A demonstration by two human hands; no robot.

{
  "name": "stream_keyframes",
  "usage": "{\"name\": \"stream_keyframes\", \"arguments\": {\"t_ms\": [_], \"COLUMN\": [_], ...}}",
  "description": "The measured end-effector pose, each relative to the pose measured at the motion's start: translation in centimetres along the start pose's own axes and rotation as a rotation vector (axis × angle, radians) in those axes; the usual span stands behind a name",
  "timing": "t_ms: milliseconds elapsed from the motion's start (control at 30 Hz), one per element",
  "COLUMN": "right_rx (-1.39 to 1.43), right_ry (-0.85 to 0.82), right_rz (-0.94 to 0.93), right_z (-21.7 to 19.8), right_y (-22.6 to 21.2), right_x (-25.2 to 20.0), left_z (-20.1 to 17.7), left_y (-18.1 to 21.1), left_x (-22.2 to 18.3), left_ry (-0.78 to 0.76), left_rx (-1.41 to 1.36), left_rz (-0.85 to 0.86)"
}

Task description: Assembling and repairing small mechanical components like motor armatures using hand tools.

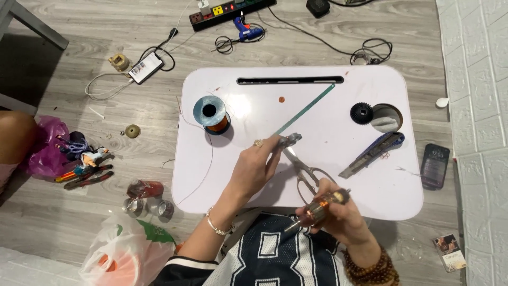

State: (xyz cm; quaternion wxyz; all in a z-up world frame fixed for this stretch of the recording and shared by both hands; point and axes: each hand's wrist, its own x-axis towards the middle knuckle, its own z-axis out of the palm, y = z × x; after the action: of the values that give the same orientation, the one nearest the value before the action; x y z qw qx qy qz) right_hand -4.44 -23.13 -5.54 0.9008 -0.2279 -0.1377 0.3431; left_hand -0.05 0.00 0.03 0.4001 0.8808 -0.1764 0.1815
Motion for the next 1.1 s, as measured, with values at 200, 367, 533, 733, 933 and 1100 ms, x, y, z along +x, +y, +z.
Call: {"name": "stream_keyframes", "arguments": {"t_ms": [200,367,533,733,933,1100], "right_rx": [-0.346,-0.649,-0.706,-0.533,-0.419,-0.455], "right_ry": [0.222,0.368,0.468,0.484,0.404,0.437], "right_rz": [-0.181,-0.325,-0.402,-0.431,-0.534,-0.524], "right_z": [0.1,3.4,4.6,0.5,-1.9,-2.5], "right_y": [-2.7,-7.2,-8.6,-7.9,-7.6,-7.8], "right_x": [1.3,3.8,5.5,5.2,3.9,4.7], "left_z": [1.1,-1.6,-2.4,-2.9,-2.4,-2.5], "left_y": [-1.5,1.6,2.5,3.0,2.2,2.9], "left_x": [-1.2,-0.7,-0.4,-0.2,-0.2,-0.2], "left_ry": [-0.294,-0.356,-0.427,-0.345,-0.296,-0.352], "left_rx": [-0.072,-0.278,-0.472,-0.576,-0.561,-0.666], "left_rz": [0.025,-0.007,-0.067,-0.093,-0.213,-0.195]}}
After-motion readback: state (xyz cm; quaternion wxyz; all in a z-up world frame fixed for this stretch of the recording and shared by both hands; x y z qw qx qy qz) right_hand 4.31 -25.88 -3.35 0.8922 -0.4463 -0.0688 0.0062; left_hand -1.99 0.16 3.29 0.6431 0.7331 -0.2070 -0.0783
